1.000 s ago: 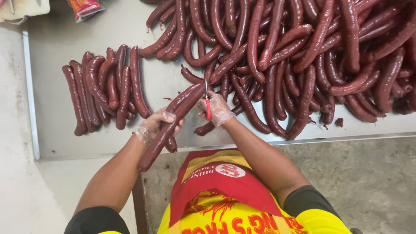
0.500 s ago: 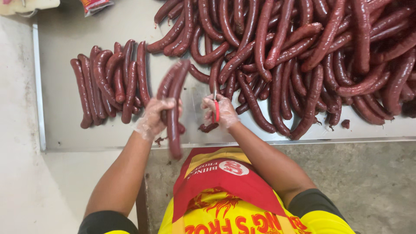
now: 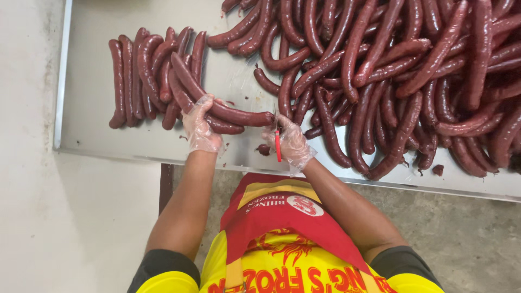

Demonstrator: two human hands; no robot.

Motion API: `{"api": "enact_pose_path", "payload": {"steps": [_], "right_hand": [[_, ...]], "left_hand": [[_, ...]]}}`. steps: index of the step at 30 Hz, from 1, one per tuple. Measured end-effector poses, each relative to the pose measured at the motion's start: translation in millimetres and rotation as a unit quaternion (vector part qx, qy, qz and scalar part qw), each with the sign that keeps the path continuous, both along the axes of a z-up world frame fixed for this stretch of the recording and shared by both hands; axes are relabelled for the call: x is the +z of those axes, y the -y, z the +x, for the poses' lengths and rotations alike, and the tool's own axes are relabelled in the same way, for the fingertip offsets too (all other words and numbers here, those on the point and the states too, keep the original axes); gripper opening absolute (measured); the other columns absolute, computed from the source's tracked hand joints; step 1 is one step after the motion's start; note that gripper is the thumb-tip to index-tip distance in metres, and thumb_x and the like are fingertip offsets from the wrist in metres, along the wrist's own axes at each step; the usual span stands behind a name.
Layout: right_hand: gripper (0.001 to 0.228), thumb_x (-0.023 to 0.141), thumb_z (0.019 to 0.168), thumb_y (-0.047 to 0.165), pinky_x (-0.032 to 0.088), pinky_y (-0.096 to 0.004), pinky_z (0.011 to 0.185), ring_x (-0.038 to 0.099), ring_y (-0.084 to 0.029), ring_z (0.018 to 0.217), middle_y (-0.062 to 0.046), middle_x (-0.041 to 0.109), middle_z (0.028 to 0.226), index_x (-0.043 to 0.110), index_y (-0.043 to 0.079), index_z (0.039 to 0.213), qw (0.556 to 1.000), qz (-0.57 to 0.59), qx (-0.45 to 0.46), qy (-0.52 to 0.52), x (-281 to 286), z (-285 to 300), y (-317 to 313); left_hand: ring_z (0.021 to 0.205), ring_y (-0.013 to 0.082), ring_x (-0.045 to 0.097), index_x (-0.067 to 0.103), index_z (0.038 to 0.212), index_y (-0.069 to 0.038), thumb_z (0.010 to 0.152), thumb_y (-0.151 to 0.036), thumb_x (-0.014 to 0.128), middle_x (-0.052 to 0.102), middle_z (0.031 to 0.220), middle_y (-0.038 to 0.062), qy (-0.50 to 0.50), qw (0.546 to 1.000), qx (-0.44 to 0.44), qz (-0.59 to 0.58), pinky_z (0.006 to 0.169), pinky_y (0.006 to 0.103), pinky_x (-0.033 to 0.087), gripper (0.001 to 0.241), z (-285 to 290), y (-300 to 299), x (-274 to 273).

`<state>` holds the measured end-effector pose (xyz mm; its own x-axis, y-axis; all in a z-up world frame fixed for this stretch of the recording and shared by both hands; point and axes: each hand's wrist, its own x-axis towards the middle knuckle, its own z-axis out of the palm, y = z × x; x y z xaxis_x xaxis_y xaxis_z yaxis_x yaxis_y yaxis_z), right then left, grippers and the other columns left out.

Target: The person, wearing gloves and using shears, cuts the links between sausages on a metal table and moves the separated sausages to the side.

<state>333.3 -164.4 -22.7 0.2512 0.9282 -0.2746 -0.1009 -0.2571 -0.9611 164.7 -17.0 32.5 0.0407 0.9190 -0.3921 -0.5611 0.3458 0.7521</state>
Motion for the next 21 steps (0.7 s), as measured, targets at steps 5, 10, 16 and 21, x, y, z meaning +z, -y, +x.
{"api": "enact_pose_path", "payload": {"steps": [5,10,16,21], "right_hand": [[0.026,0.077,0.088,0.013,0.057,-0.028,0.069,0.066,-0.009,0.078,-0.004,0.067,0.088,0.062,0.004,0.107,0.998,0.03,0.029,0.044,18,-7,11],[0.032,0.083,0.082,0.02,0.053,-0.037,0.072,0.067,-0.022,0.078,-0.012,0.067,0.088,0.066,0.002,0.103,0.97,-0.003,0.095,0.222,30,-17,13],[0.034,0.082,0.083,0.023,0.054,-0.039,0.07,0.068,-0.024,0.075,-0.011,0.067,0.084,0.068,0.004,0.108,0.96,-0.011,0.165,0.228,2,-36,15],[0.021,0.072,0.091,0.017,0.041,-0.034,0.041,0.054,-0.017,0.051,-0.008,0.062,0.071,0.065,0.001,0.104,0.949,-0.191,0.182,-0.172,-17,-60,19]], "left_hand": [[0.078,0.0291,0.069,0.05,0.13,-0.008,0.073,0.008,0.068,0.063,0.092,0.012,-0.014,0.999,0.03,-0.023,0.078,0.0538,0.064,0.061,-18,18,13],[0.083,0.0299,0.069,0.05,0.138,-0.003,0.079,0.008,0.067,0.065,0.097,0.013,-0.001,1.0,0.021,0.017,0.082,0.049,0.061,0.063,-46,36,11],[0.086,0.0322,0.068,0.048,0.132,-0.003,0.077,0.009,0.067,0.063,0.099,0.012,0.011,0.999,0.049,0.015,0.081,0.0503,0.061,0.059,-77,59,0],[0.087,0.0342,0.068,0.049,0.128,0.004,0.08,0.011,0.069,0.062,0.1,0.015,-0.002,0.998,0.056,0.005,0.081,0.0501,0.062,0.052,-102,70,-14]]}}
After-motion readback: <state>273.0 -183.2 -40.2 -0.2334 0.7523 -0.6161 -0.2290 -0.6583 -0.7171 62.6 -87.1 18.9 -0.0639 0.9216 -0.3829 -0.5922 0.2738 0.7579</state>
